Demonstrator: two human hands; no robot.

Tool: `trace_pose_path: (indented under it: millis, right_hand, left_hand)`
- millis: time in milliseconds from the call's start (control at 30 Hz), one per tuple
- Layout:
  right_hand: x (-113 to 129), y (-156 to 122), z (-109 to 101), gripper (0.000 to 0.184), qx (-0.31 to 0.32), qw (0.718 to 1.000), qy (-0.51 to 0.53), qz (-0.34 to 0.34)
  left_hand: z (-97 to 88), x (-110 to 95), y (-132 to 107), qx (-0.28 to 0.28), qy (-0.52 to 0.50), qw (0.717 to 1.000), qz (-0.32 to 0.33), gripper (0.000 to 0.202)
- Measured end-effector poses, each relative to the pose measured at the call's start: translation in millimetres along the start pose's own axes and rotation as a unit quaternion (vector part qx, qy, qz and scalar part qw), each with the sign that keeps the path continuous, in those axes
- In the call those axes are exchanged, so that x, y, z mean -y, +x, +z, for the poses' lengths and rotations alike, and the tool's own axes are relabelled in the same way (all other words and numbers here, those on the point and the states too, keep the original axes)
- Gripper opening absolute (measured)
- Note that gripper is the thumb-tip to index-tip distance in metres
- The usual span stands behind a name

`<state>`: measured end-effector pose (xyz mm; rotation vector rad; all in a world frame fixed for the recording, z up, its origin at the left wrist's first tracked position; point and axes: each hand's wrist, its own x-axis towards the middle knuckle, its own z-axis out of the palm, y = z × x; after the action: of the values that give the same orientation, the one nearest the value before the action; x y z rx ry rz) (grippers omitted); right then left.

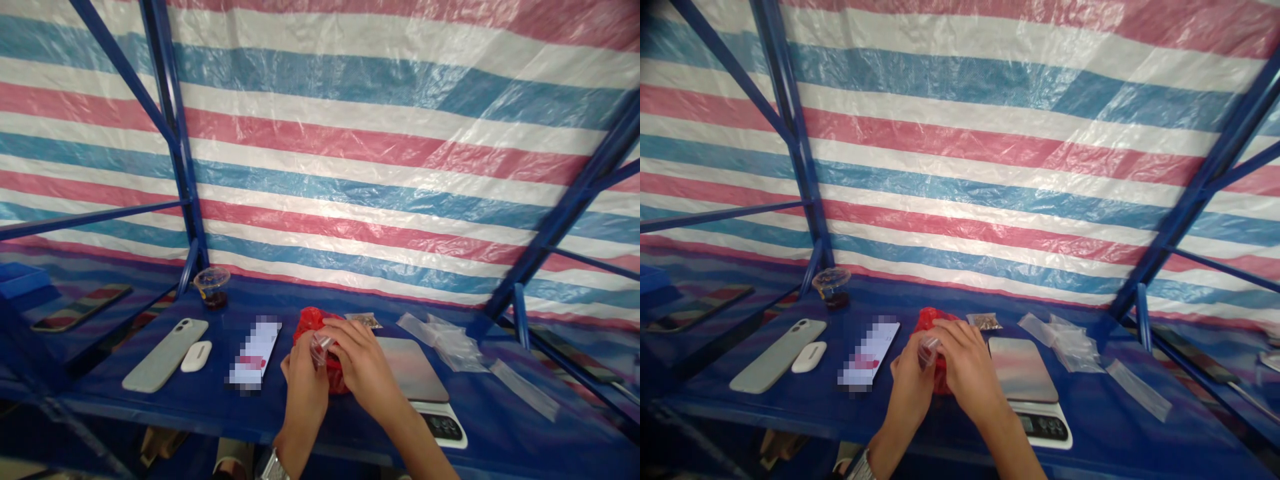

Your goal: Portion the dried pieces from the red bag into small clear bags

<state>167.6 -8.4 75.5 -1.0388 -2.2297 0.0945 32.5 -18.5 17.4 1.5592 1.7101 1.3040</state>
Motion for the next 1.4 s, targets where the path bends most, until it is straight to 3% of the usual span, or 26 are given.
trace_pose_path:
  millis: [133,333,567,767,900,1033,1167,1400]
  right_hand:
    - [-15.1,2.3,2.0,0.038,-0.024,0.996,-0.045,0.078]
    - [-28.8,11.8,25.9,0.045,0.074,0.984,-0.107,0.117]
    - [-31.3,14.1,46.6,0.039,0.089,0.984,-0.040,0.147]
    - [-42.6,2.3,42.4,0.039,0.048,0.973,0.004,0.226]
    - [-46.1,-6.1,32.5,0.038,0.020,0.969,0.009,0.246]
    - [-44.4,-9.8,18.4,0.036,-0.019,0.969,0.009,0.244]
    - [-30.3,-6.0,5.8,0.030,-0.061,0.974,0.044,0.214]
    - [-1.8,1.2,4.1,0.030,-0.051,0.990,0.049,0.120]
  left_hand:
    - [-8.4,-5.8,0.9,-0.012,0.029,0.999,-0.037,0.029]
    - [-16.6,-8.0,8.2,0.010,0.081,0.987,-0.138,0.030]
    - [-16.1,-4.9,13.8,0.033,0.040,0.989,-0.137,0.018]
    - [-11.1,6.7,19.0,-0.018,-0.100,0.987,-0.121,0.022]
    - [-11.4,7.1,19.7,-0.037,-0.124,0.986,-0.104,0.015]
    - [-16.4,-3.3,13.7,-0.046,-0.057,0.996,-0.056,0.014]
    - [-16.9,-13.6,6.8,-0.014,-0.008,0.999,-0.028,0.017]
    - [-5.1,-9.5,5.8,0.006,0.037,0.999,0.022,0.031]
